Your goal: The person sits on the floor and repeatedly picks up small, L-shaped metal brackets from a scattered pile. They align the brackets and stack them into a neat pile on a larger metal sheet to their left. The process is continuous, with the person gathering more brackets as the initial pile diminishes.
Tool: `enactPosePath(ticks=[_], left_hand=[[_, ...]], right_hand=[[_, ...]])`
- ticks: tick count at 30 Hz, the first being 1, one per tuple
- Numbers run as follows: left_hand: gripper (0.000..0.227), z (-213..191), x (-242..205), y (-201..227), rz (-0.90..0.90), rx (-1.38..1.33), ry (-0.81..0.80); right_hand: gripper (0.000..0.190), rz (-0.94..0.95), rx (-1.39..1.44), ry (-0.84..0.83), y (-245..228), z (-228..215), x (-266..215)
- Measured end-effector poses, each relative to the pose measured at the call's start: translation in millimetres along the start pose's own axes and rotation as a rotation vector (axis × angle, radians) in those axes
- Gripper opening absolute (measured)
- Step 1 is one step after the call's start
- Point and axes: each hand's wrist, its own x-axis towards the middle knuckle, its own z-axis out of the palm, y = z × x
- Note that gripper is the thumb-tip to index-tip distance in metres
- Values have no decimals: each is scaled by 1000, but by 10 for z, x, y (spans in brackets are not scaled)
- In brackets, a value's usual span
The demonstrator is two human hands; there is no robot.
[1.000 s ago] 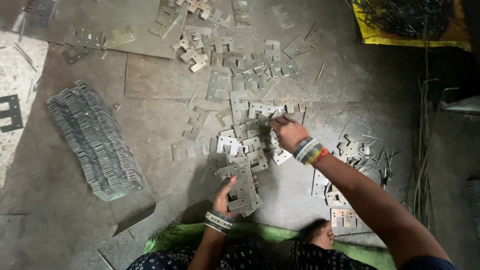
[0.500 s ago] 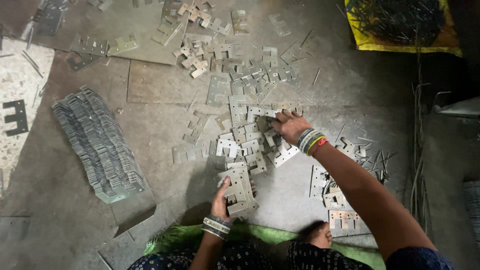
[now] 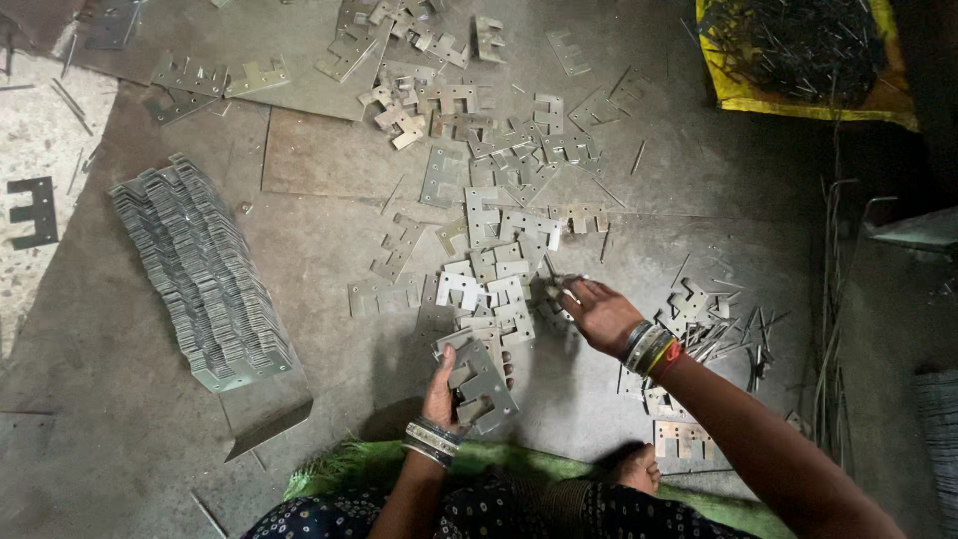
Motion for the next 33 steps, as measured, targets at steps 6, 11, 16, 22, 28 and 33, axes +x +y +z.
enactPosePath(ticks=[6, 11, 16, 22, 28, 33], left_hand=[[66, -173, 47, -6, 20, 126, 32], [62, -222, 73, -55, 36, 16, -55], [58, -408, 179, -124, 30, 29, 115], [60, -492, 199, -75, 43, 52, 139], [61, -462, 54, 3, -55, -89, -193], [56, -392, -170, 75, 20, -73, -85]], right_hand=[[58, -61, 114, -263, 80, 241, -74], [24, -4, 77, -130, 84, 309, -81], [31, -225, 194, 431, -299, -193, -106], [52, 333, 286, 39, -493, -470, 363], [98, 694, 395, -289, -668, -92, 828], [91, 925, 750, -128, -572, 229, 605]])
